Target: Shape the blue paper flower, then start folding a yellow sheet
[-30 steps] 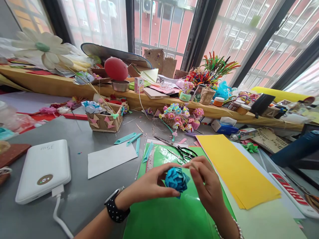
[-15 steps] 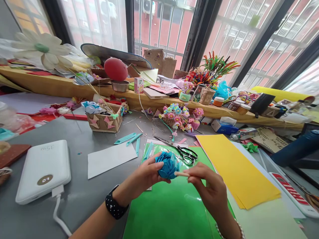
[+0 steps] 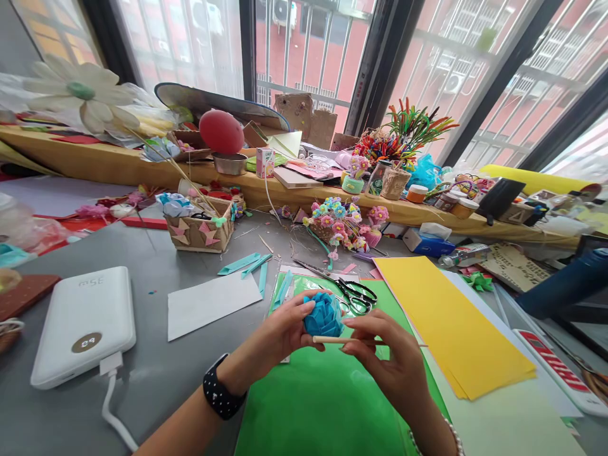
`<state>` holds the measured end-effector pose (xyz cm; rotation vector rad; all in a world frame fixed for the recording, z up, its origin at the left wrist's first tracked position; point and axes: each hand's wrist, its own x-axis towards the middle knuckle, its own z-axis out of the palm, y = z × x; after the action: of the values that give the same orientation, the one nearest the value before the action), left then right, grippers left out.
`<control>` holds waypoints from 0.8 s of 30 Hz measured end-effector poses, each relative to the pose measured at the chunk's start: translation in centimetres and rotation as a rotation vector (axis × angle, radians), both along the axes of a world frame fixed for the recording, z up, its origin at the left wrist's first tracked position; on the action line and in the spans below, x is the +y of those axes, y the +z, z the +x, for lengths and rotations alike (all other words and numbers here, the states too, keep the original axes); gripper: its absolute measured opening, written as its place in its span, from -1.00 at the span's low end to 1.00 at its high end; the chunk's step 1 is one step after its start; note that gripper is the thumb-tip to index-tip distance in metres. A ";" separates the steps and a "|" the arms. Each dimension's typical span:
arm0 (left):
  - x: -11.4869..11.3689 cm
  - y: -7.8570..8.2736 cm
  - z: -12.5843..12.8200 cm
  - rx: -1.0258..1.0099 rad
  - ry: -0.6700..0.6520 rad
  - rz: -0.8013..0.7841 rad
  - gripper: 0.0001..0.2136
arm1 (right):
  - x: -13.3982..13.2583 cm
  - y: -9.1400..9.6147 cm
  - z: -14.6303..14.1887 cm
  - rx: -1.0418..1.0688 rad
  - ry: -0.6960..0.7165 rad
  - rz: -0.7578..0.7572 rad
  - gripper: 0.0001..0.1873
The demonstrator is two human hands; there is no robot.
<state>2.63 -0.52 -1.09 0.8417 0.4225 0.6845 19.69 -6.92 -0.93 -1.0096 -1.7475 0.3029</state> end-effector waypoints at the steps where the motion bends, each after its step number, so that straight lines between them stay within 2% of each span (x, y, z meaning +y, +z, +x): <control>1: 0.0 0.0 0.0 0.015 0.007 -0.001 -0.62 | 0.0 0.0 0.0 -0.010 0.003 -0.004 -0.81; 9: 0.1 -0.3 0.2 0.038 0.008 -0.039 -0.70 | 0.2 0.1 0.0 -0.007 -0.022 -0.029 -0.87; 16: 0.0 -0.4 0.2 0.091 0.041 -0.010 -0.62 | 0.3 0.1 0.0 0.006 0.012 -0.180 -0.94; 19: 0.1 -0.7 0.3 0.119 0.032 0.030 -0.59 | 0.4 0.2 0.0 0.022 0.006 -0.240 -0.92; 24: 0.1 -0.8 0.4 0.134 0.002 0.041 -0.59 | 0.4 0.4 0.1 0.060 -0.001 -0.274 -0.90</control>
<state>2.99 -0.37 -1.91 0.9291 0.5318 0.6423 19.80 -6.47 -0.52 -1.1838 -1.6807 0.5779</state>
